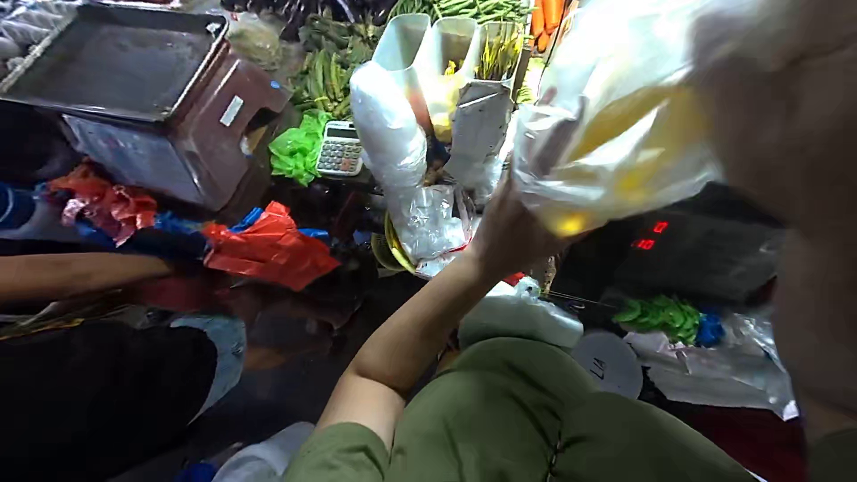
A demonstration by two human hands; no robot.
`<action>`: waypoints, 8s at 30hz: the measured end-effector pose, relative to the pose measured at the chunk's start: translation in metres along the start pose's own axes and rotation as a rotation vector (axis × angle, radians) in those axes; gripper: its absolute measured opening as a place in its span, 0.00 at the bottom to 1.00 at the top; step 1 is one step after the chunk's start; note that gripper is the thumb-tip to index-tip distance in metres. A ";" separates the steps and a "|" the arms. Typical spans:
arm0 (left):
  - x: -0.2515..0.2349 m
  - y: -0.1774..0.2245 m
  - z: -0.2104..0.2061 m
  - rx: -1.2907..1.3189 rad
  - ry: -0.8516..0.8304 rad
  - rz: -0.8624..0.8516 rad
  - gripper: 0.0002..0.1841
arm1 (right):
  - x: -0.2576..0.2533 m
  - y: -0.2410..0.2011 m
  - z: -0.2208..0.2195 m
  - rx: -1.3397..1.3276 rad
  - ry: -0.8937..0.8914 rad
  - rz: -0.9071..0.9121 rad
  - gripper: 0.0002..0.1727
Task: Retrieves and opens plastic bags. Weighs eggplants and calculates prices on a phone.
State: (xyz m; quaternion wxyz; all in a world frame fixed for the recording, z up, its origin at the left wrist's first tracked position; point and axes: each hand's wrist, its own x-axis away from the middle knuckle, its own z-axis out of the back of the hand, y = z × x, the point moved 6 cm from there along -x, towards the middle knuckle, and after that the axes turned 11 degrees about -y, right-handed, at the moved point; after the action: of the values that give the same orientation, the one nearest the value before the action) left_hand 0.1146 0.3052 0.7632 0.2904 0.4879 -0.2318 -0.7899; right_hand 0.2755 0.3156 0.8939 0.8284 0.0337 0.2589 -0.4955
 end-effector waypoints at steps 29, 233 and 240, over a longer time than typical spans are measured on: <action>0.210 -0.136 0.095 -0.100 -0.348 0.925 0.23 | 0.020 -0.081 -0.187 -0.222 -0.310 -0.132 0.23; 0.075 -0.004 -0.057 -0.237 -0.315 0.393 0.27 | 0.288 0.133 -0.081 0.174 -0.079 -0.610 0.16; 0.122 -0.028 -0.059 -0.476 -0.685 0.717 0.25 | 0.263 0.123 -0.082 0.157 -0.233 -0.719 0.22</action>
State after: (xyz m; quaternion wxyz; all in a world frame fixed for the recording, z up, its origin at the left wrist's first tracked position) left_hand 0.1179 0.2368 0.6428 0.5517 0.0140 -0.2796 -0.7857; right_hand 0.4446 0.1919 0.6764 0.6205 -0.0524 0.1197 -0.7733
